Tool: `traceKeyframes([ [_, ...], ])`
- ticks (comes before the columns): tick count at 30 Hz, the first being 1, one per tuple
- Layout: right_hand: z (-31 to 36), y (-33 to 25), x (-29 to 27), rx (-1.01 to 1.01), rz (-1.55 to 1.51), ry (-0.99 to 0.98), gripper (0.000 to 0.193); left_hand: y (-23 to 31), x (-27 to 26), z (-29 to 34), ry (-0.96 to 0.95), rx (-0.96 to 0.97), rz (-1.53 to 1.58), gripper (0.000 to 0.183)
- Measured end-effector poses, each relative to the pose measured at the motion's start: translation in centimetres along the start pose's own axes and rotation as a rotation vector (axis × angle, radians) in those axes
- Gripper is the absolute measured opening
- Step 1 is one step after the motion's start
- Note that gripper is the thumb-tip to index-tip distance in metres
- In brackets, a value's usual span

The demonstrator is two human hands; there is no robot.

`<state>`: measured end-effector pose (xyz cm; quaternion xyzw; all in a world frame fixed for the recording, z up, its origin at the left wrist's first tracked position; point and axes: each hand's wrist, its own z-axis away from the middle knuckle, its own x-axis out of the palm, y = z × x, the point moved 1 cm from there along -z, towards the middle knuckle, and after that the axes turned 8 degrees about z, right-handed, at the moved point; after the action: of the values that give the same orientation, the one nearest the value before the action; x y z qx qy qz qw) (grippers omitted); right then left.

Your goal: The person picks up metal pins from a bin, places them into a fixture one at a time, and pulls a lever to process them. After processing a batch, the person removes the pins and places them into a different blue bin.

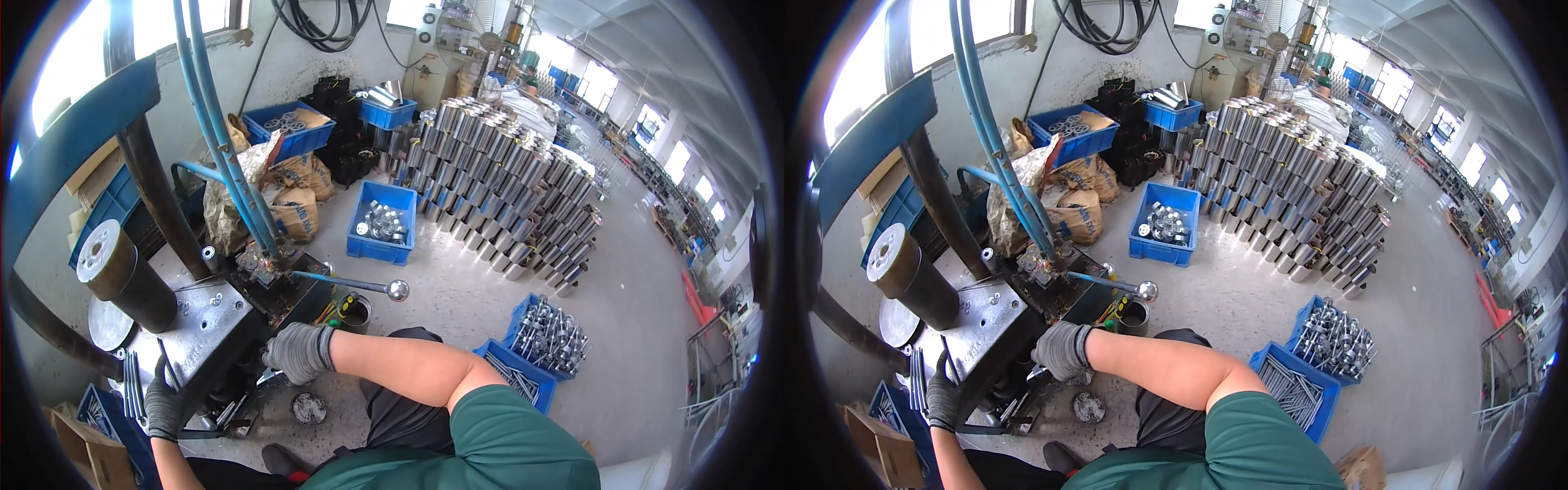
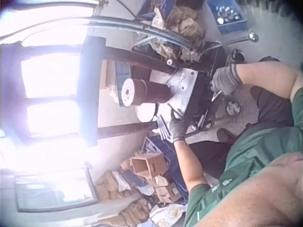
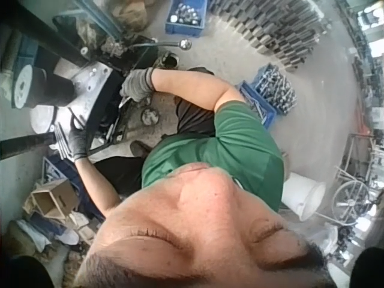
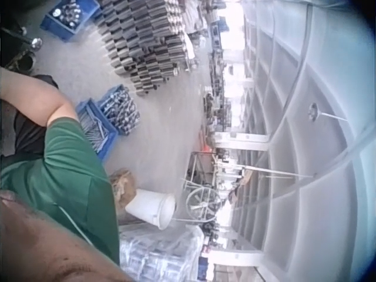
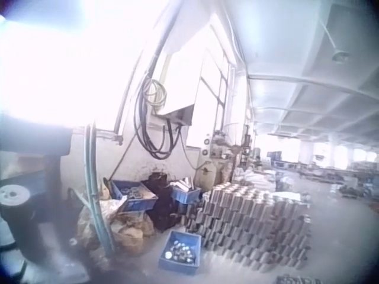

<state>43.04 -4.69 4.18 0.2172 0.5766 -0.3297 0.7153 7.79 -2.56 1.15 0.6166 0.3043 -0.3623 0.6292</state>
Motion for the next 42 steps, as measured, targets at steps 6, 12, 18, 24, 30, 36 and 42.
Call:
traceKeyframes([
  [6, 3.7, 1.8, -0.8, 0.049, -0.087, -0.042, 0.033, -3.7, 0.5, -0.3, 0.141, 0.009, -0.072, 0.069],
  [12, 7.9, 5.6, 0.6, 0.138, -0.109, -0.259, 0.036, -7.4, -0.8, -2.6, 0.681, 0.297, 0.251, 0.039],
  [18, 11.0, 16.6, 8.4, 0.494, -0.114, -0.252, 0.036, -7.0, -2.5, -2.0, 0.868, 0.346, 0.279, 0.021],
  [24, 18.6, 28.5, 13.9, 1.228, -0.493, 1.08, 0.043, -3.7, -2.2, -1.4, 0.874, 0.416, 0.307, 0.026],
  [30, 24.8, 27.7, 11.1, 1.161, -1.627, 2.194, 0.016, -5.1, -0.1, -4.4, 0.734, 0.375, 0.416, 0.023],
  [36, 30.0, 25.0, 9.7, 0.822, -1.91, 2.022, 0.026, -7.8, 1.7, -7.8, 0.679, 0.351, 0.431, 0.021],
  [42, 29.2, 25.4, 11.0, 0.955, -2.164, 1.938, 0.022, -10.3, 4.1, -8.8, 0.444, 0.194, 0.446, 0.018],
])
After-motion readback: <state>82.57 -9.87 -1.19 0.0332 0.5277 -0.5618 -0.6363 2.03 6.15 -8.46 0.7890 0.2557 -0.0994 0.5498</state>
